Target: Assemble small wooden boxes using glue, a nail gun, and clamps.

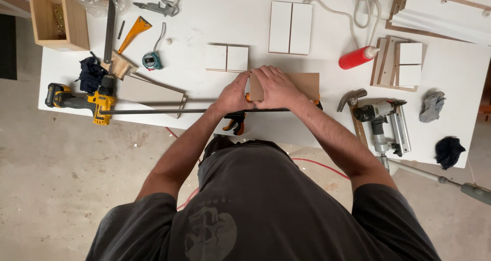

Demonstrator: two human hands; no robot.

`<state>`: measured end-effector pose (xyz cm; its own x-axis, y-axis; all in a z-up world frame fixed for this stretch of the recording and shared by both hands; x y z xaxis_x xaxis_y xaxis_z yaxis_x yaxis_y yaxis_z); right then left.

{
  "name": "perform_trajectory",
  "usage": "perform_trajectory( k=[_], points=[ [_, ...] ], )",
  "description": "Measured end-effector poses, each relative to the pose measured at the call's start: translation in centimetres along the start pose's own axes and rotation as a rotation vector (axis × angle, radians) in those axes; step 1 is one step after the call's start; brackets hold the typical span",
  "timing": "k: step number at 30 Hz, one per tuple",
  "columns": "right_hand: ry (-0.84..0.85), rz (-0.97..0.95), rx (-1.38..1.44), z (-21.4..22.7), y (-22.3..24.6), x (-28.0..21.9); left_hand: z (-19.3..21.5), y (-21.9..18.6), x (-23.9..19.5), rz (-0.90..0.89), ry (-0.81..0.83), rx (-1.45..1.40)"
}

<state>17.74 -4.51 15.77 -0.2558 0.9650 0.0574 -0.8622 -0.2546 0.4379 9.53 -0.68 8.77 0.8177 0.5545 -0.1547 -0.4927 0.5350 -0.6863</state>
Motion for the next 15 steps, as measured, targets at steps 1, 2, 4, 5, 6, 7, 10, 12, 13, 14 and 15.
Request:
perform_trajectory(
  k=[1,2,4,5,6,7,10,12,13,14,15],
  points=[
    [-0.011,0.005,-0.009,0.0,-0.1,0.0,0.0,0.0,0.0,0.002,0.017,-0.019],
    [-0.021,0.010,-0.017,0.0,-0.2,-0.1,-0.1,-0.1,0.1,0.004,0.034,-0.037],
    [-0.022,0.017,-0.026,-0.2,-0.3,-0.1,0.3,-0.3,-0.2,-0.005,0.032,-0.051],
    [-0.026,0.023,-0.033,-0.3,-0.3,-0.1,0.6,-0.4,-0.3,-0.015,0.032,-0.061],
    [-0.026,0.024,-0.033,-0.2,-0.2,0.0,0.7,-0.1,-0.3,-0.014,0.031,-0.061],
    [-0.015,0.025,-0.025,-0.2,-0.2,-0.1,0.6,0.0,-0.3,-0.028,0.051,-0.079],
    [0.001,0.029,-0.016,0.0,-0.1,-0.1,0.9,-0.4,-0.5,-0.055,0.075,-0.131],
    [0.007,0.036,-0.016,0.2,0.3,-0.1,1.3,-0.2,-0.9,-0.067,0.077,-0.163],
    [0.019,0.029,-0.001,0.3,0.3,0.0,1.6,-0.3,-1.0,-0.104,0.067,-0.218],
    [0.032,0.022,0.013,0.4,0.3,-0.1,1.9,-0.4,-1.1,-0.141,0.056,-0.273],
    [0.031,0.022,0.012,0.4,0.2,-0.1,1.5,-0.1,-1.0,-0.143,0.056,-0.273]
  ],
)
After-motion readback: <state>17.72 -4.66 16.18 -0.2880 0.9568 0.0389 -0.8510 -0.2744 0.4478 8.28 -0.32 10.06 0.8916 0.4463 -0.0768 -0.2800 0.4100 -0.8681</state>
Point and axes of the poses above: each hand's wrist, its own x-axis towards the middle knuckle, its own z-axis out of the back of the hand, y = z × x, the point moved 10 cm from there along x, towards the middle knuckle, and after that the axes turned 6 degrees about x, right-handed, at the moved point
